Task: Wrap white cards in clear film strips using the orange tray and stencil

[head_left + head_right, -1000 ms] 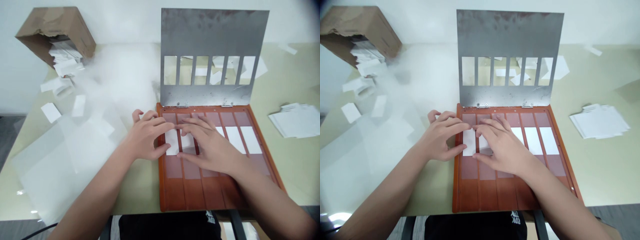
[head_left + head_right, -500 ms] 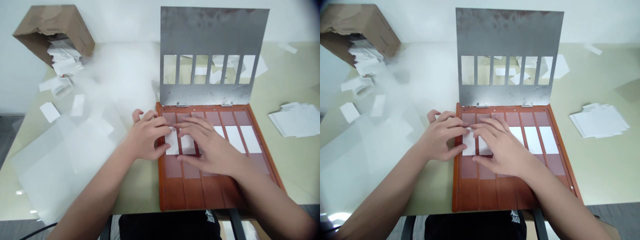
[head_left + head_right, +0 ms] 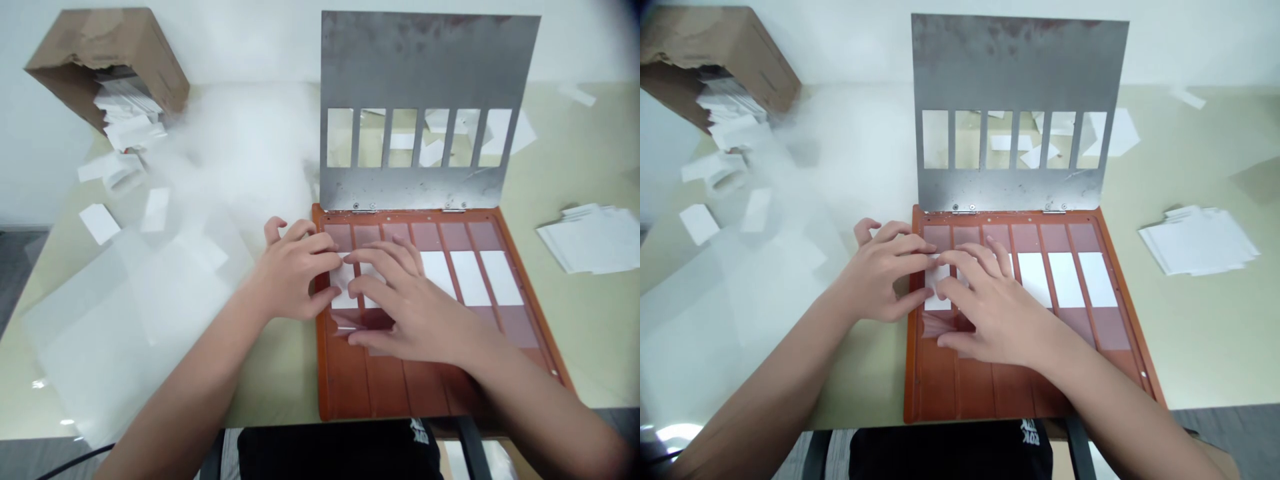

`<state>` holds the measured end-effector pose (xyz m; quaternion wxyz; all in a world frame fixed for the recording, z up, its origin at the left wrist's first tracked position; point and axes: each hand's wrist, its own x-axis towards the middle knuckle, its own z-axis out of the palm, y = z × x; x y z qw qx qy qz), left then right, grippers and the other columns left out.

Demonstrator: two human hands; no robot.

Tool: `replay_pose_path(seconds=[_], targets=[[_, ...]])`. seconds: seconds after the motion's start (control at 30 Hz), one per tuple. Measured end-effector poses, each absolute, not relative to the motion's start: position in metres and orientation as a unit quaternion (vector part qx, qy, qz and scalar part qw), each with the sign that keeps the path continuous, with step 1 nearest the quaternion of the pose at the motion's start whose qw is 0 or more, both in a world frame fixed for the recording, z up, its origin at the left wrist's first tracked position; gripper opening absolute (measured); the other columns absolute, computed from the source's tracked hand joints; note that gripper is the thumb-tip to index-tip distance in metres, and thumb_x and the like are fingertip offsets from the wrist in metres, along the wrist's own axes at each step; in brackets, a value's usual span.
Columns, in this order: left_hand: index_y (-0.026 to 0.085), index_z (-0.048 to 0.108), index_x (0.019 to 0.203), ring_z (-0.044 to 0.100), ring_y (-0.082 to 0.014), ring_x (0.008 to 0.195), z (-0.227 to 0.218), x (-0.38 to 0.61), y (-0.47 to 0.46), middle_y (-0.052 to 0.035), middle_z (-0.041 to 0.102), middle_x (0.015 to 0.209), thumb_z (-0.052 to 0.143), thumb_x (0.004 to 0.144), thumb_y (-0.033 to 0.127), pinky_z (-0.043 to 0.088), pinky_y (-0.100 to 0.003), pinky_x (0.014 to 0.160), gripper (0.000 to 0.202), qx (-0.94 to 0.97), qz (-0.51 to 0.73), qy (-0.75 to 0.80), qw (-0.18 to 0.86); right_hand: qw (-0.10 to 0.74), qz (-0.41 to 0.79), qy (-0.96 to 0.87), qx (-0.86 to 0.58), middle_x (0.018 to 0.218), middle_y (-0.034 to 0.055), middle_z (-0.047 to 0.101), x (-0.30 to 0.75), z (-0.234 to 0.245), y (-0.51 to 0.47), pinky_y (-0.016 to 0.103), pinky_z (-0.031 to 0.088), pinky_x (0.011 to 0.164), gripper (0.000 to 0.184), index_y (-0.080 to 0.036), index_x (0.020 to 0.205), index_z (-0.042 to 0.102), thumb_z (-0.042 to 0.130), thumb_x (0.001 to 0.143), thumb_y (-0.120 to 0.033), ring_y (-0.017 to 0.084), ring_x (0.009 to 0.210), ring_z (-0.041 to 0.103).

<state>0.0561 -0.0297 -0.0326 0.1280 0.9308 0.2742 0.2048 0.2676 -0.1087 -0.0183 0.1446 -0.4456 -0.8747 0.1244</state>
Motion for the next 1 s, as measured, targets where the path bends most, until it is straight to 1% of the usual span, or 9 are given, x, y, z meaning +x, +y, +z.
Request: replay_pose_path(seconds=[0.1, 0.27, 0.37, 0.43, 0.5, 0.6, 0.67, 0.8, 1.0], targets=[[0.022, 0.068, 0.083, 0.056, -0.0253, 0.095, -0.034, 0.056, -0.029, -0.0010, 0.073, 0.099, 0.060, 0.077, 0.031, 0.021, -0.047, 0.080, 0.013, 0.930, 0.205, 0.274, 0.132, 0.167, 0.108, -0.882, -0.428, 0.129, 0.0139, 0.057, 0.270, -0.017, -0.109, 0.066, 0.025, 0.109, 0.014, -0.019, 0.092, 0.059, 0.065, 0.086, -0.030, 0.035, 0.124, 0.046], [0.023, 0.068, 0.082, 0.056, -0.0256, 0.097, -0.035, 0.056, -0.029, -0.0004, 0.074, 0.102, 0.061, 0.076, 0.032, 0.021, -0.048, 0.083, 0.013, 0.931, 0.200, 0.277, 0.132, 0.171, 0.101, -0.887, -0.418, 0.128, 0.0107, 0.059, 0.269, -0.014, -0.114, 0.064, 0.022, 0.108, 0.006, -0.020, 0.087, 0.062, 0.062, 0.082, -0.024, 0.034, 0.123, 0.048], [0.023, 0.069, 0.082, 0.056, -0.0255, 0.096, -0.034, 0.056, -0.030, -0.0005, 0.074, 0.102, 0.062, 0.076, 0.032, 0.021, -0.048, 0.083, 0.013, 0.931, 0.198, 0.279, 0.130, 0.165, 0.098, -0.886, -0.422, 0.125, 0.0088, 0.062, 0.268, -0.013, -0.116, 0.064, 0.018, 0.109, 0.011, -0.022, 0.088, 0.062, 0.063, 0.077, -0.021, 0.034, 0.123, 0.049], [0.023, 0.069, 0.083, 0.056, -0.0257, 0.096, -0.033, 0.056, -0.030, -0.0010, 0.074, 0.102, 0.062, 0.077, 0.032, 0.021, -0.048, 0.083, 0.013, 0.931, 0.192, 0.281, 0.133, 0.161, 0.114, -0.885, -0.423, 0.124, 0.0080, 0.063, 0.268, -0.012, -0.116, 0.062, 0.017, 0.110, 0.010, -0.022, 0.086, 0.062, 0.065, 0.077, -0.025, 0.033, 0.123, 0.050], [0.024, 0.069, 0.083, 0.055, -0.0261, 0.096, -0.032, 0.056, -0.030, -0.0016, 0.074, 0.102, 0.061, 0.077, 0.032, 0.021, -0.048, 0.082, 0.013, 0.931, 0.186, 0.282, 0.138, 0.157, 0.134, -0.882, -0.423, 0.124, 0.0080, 0.063, 0.268, -0.010, -0.115, 0.061, 0.016, 0.110, 0.015, -0.023, 0.086, 0.061, 0.067, 0.078, -0.034, 0.033, 0.124, 0.050], [0.024, 0.069, 0.084, 0.055, -0.0266, 0.096, -0.032, 0.055, -0.030, -0.0022, 0.074, 0.102, 0.059, 0.079, 0.034, 0.022, -0.049, 0.082, 0.014, 0.930, 0.184, 0.284, 0.144, 0.160, 0.153, -0.881, -0.418, 0.125, 0.0104, 0.063, 0.271, -0.009, -0.113, 0.061, 0.016, 0.111, 0.038, -0.023, 0.097, 0.062, 0.068, 0.077, -0.055, 0.034, 0.123, 0.050], [0.024, 0.069, 0.084, 0.055, -0.0268, 0.096, -0.032, 0.055, -0.029, -0.0023, 0.074, 0.102, 0.059, 0.079, 0.034, 0.022, -0.049, 0.082, 0.015, 0.930, 0.184, 0.282, 0.145, 0.167, 0.155, -0.878, -0.421, 0.126, 0.0112, 0.063, 0.272, -0.010, -0.111, 0.061, 0.018, 0.111, 0.045, -0.022, 0.103, 0.061, 0.065, 0.078, -0.060, 0.034, 0.122, 0.051], [0.023, 0.069, 0.085, 0.055, -0.0282, 0.096, -0.031, 0.055, -0.029, -0.0040, 0.074, 0.102, 0.057, 0.078, 0.032, 0.023, -0.049, 0.082, 0.016, 0.932, 0.178, 0.278, 0.148, 0.162, 0.116, -0.864, -0.463, 0.130, 0.0112, 0.063, 0.272, -0.017, -0.109, 0.061, 0.018, 0.114, 0.031, -0.021, 0.108, 0.058, 0.062, 0.087, -0.043, 0.033, 0.128, 0.050], [0.023, 0.069, 0.086, 0.054, -0.0263, 0.094, -0.029, 0.055, -0.029, -0.0029, 0.074, 0.096, 0.049, 0.080, 0.020, 0.023, -0.048, 0.080, 0.021, 0.932, 0.171, 0.282, 0.152, 0.135, 0.106, -0.857, -0.486, 0.141, 0.0105, 0.058, 0.272, -0.024, -0.106, 0.063, 0.017, 0.116, 0.031, -0.021, 0.114, 0.053, 0.060, 0.090, -0.040, 0.034, 0.137, 0.044]])
